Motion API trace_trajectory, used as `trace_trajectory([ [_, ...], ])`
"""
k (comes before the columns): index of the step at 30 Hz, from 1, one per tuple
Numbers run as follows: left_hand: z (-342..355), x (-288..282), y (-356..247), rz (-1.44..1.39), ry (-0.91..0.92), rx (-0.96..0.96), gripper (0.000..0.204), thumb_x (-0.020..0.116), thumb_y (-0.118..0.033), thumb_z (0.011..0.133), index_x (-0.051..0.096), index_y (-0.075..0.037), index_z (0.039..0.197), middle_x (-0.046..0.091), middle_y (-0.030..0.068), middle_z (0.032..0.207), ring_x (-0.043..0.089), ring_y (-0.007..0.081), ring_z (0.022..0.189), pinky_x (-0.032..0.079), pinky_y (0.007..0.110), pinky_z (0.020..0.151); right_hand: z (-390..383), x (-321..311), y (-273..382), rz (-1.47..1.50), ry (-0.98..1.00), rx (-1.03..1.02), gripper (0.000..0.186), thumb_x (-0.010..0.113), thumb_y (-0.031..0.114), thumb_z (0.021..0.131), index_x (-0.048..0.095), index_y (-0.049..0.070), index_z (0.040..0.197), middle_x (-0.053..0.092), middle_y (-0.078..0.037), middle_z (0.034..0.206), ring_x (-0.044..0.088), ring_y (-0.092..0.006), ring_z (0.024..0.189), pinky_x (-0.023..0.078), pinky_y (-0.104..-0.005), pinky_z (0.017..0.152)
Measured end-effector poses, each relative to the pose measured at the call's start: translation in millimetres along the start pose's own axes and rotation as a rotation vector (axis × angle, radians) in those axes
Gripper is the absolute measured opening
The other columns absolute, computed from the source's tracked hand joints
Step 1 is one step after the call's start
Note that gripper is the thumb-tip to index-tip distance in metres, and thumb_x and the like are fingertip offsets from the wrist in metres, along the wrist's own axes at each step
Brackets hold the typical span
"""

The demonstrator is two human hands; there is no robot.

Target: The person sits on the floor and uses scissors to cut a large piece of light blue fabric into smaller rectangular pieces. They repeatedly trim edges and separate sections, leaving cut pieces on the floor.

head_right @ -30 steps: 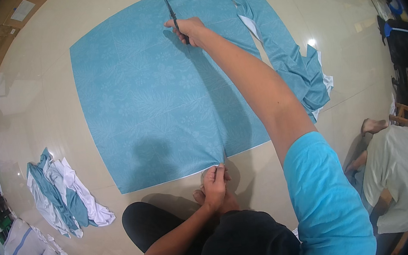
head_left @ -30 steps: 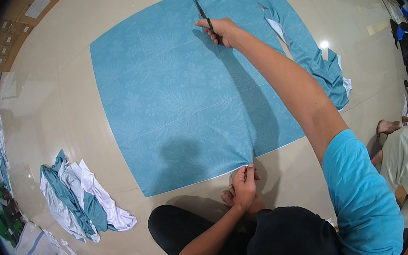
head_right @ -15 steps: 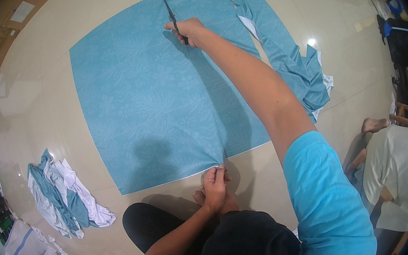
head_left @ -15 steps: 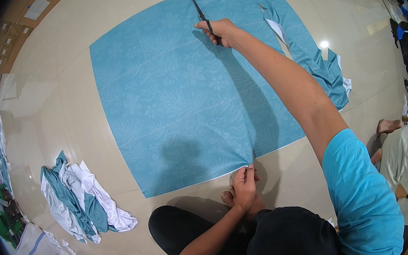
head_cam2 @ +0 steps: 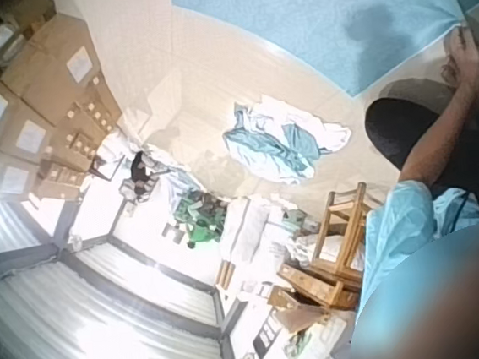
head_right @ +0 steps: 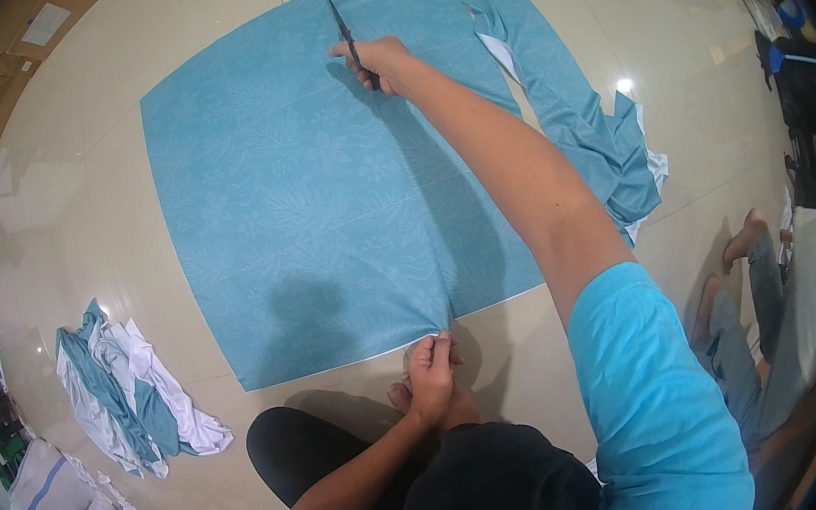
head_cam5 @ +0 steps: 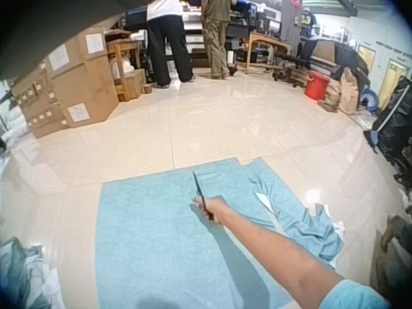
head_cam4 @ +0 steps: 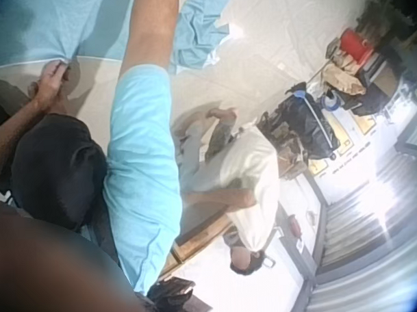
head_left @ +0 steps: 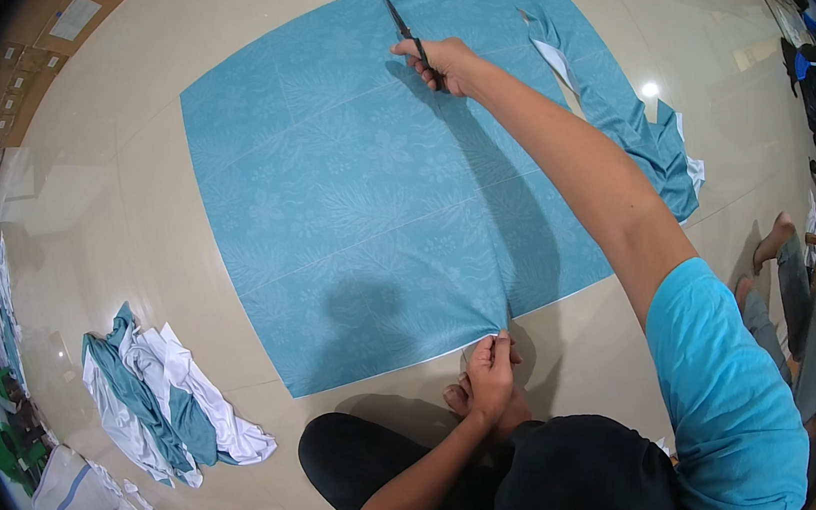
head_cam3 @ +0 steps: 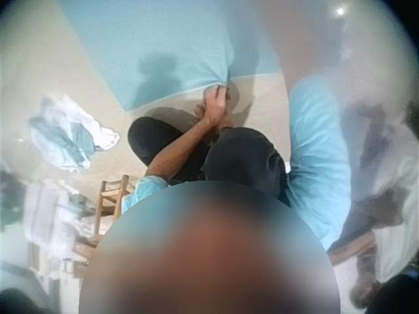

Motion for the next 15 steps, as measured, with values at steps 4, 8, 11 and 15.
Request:
trace_trajectory([
  [4,0.1,0.6,2.7,-0.024,0.009,-0.033,0.032,0.059,-0.028,0.114,0.067,-0.003,0.095,0.063,-0.0005,0.073,0.051,0.0058,0.067,0.041,0.025,0.063,2.6,3.2,7.9,0.0,0.016,-0.025,0.037,0.091,0.039,0.085,0.068,0.011,0.079,0.057,0.001,0.067,0.05,-0.0096,0.057,0.042,-0.026,0.049],
  [8,-0.3,1.0,-2.1,-0.016,0.012,0.018,0.032,0.059,-0.027,0.114,0.067,-0.003,0.095,0.063,-0.0005,0.072,0.051,0.0057,0.066,0.041,0.025,0.063,7.4,4.6,13.8,-0.022,-0.001,-0.011,0.036,0.09,0.036,0.087,0.067,0.009,0.082,0.058,-0.001,0.071,0.053,-0.0108,0.061,0.045,-0.0275,0.053],
  [11,-0.3,1.3,-2.3,-0.024,0.008,0.009,0.031,0.058,-0.026,0.114,0.067,-0.002,0.095,0.063,-0.0004,0.072,0.05,0.0057,0.066,0.041,0.025,0.062,10.1,5.9,17.0,-0.022,0.007,-0.016,0.035,0.089,0.034,0.088,0.067,0.007,0.084,0.059,-0.003,0.074,0.054,-0.0115,0.063,0.046,-0.0281,0.054],
  [15,-1.0,0.9,-2.7,-0.008,-0.001,0.004,0.031,0.059,-0.025,0.113,0.067,-0.002,0.095,0.063,-0.0002,0.072,0.051,0.0057,0.066,0.041,0.025,0.062,13.4,5.5,19.7,-0.028,-0.01,-0.023,0.035,0.089,0.034,0.088,0.067,0.007,0.084,0.059,-0.003,0.074,0.054,-0.0114,0.064,0.046,-0.0282,0.055],
])
Point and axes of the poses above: each hand's wrist, its own z-axis towards the middle knuckle, its own x-axis out of the palm, y = z × x, the point moved 8 cm from there along z, towards the middle knuckle
